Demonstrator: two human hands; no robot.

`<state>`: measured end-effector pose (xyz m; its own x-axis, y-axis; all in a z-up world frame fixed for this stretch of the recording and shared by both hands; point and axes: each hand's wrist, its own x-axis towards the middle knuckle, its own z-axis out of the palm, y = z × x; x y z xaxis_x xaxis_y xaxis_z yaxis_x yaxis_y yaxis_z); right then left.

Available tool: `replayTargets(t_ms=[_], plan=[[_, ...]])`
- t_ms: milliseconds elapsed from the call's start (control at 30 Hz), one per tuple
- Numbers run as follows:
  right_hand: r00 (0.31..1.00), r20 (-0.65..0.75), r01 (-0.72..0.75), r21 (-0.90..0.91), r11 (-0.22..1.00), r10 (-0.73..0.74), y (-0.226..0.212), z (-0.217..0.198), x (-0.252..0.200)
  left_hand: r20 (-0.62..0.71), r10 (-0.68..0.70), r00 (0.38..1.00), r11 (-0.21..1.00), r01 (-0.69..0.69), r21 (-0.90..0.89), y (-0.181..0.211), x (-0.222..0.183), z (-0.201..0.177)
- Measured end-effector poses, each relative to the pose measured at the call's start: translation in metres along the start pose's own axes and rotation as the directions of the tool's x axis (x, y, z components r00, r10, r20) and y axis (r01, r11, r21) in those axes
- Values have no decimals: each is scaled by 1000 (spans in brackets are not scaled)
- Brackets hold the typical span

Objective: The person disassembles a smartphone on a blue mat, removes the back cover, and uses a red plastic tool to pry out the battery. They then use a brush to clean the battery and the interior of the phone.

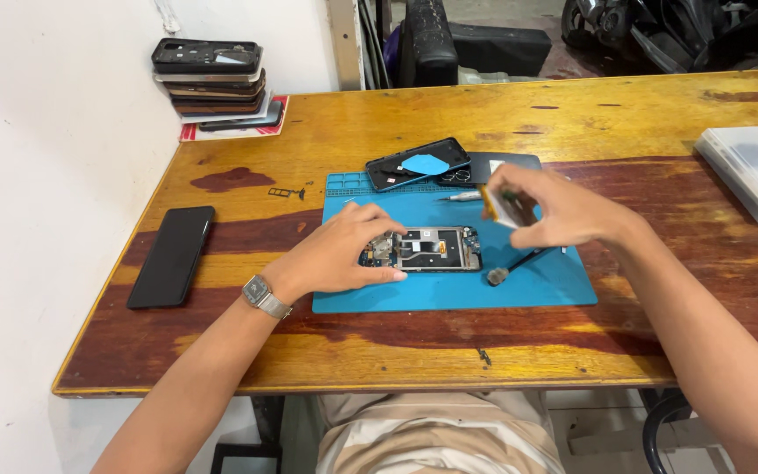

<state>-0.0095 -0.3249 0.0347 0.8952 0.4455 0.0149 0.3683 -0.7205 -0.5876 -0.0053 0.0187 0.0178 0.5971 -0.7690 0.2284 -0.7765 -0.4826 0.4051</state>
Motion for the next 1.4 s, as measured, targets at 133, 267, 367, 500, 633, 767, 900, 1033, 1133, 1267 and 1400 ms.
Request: replayTargets(t_ms=[133,267,367,500,633,767,900,1033,1133,1267,1400], plan=[[988,154,20,34,999,-25,-4,0,-2,6,-7,1000,1000,7,12,-1,1,0],[987,162,11,2,1000,-12,-8,-1,-3,12,-13,1000,1000,13,15,-2,0,1],[985,170,5,-9,1000,-3,-12,-1,-2,7,-7,1000,1000,7,19,-1,0,0],[985,174,-7,-18,1000,10,-21,-1,-4,6,10,1000,1000,-10,23,0,0,0],[990,125,-48,-109,993,62,-34,4,-8,-133,206,969,970,-184,160,11,2,16],[997,53,73,-187,980,-64,-41,8,-11,-141,390,910,892,-335,303,25,15,42],[997,82,7,-140,990,4,-40,4,-10,-49,394,918,885,-365,290,26,29,49],[992,112,-43,-112,993,55,-35,3,-7,-51,413,909,878,-383,288,23,29,50],[997,74,11,-113,994,-2,-30,3,-8,-8,408,913,868,-385,313,26,32,49],[995,100,-16,-80,997,24,-25,4,-4,14,388,922,856,-366,366,30,33,47],[996,32,84,-73,994,-81,-20,4,-4,0,404,915,863,-381,333,33,37,43]])
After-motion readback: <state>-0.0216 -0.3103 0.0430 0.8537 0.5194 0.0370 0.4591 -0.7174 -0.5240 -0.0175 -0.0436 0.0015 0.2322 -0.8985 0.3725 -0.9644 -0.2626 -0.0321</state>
